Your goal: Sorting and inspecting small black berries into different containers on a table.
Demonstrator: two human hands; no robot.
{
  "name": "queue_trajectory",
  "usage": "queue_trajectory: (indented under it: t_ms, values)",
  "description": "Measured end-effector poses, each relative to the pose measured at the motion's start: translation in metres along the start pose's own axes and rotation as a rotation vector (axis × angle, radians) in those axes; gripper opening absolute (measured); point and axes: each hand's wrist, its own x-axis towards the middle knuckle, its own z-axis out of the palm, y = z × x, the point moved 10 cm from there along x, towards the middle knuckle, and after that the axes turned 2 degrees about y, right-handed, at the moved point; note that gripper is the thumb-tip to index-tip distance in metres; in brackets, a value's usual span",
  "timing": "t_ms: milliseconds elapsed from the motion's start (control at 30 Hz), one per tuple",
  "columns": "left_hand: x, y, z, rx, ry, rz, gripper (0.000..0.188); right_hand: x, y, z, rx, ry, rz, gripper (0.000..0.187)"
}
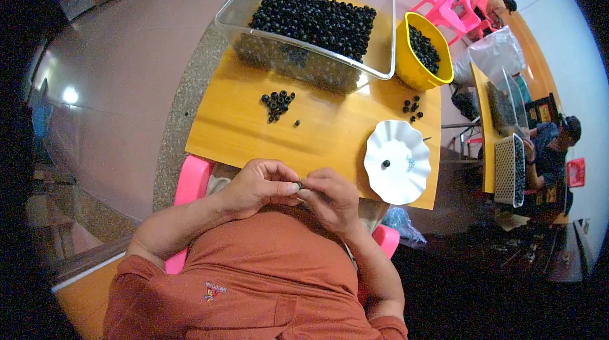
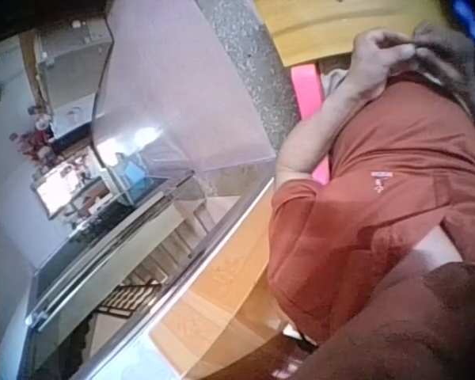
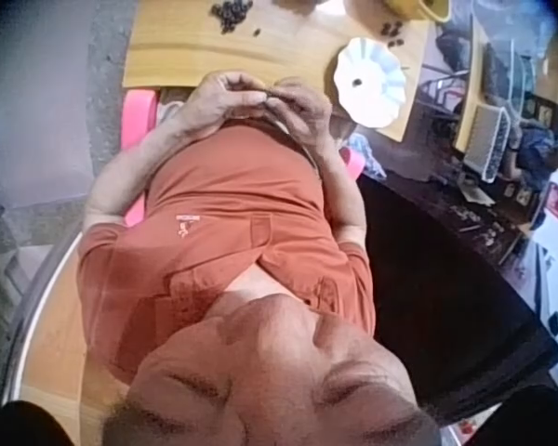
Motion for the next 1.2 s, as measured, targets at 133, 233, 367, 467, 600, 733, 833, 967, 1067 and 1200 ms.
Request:
queue_trajectory:
  t_ms: [133,233,367,467,600,733,833,967,1067,1200]
  values:
    - [-0.002,0.005,0.001,-0.001,0.014,0.021,0.016,-0.002,-0.024,0.004,-0.282,0.06,-0.219,0.02]
    - [-0.003,0.006,-0.001,-0.001,0.048,0.014,0.015,0.0,-0.033,0.008,-0.358,0.046,-0.254,0.024]
    - [0.0,0.006,-0.007,-0.021,0.048,0.066,0.015,0.006,-0.027,0.011,-0.27,-0.013,-0.188,0.027]
    - [0.0,0.008,-0.009,-0.036,0.048,0.103,0.016,0.009,-0.019,0.01,-0.157,-0.046,-0.12,0.023]
    - [0.0,0.01,-0.005,-0.075,0.046,0.107,0.021,0.015,0.005,0.003,0.073,-0.095,0.074,0.017]
    - [-0.001,0.011,-0.004,-0.136,0.037,0.087,0.023,0.034,0.024,-0.015,-0.126,0.028,0.114,0.017]
    - [-0.001,0.012,-0.004,-0.121,0.026,0.1,0.023,0.054,0.02,-0.012,-0.267,0.024,0.079,0.02]
    - [-0.001,0.01,-0.005,-0.104,0.037,0.081,0.021,0.073,0.028,-0.001,-0.546,0.015,0.025,0.019]
    - [-0.002,0.01,-0.005,-0.117,0.034,0.08,0.02,0.084,0.029,0.007,-0.715,0.043,-0.027,0.02]
    - [-0.002,0.012,-0.004,-0.115,0.037,0.086,0.019,0.093,0.03,0.018,-0.781,-0.046,-0.001,0.018]
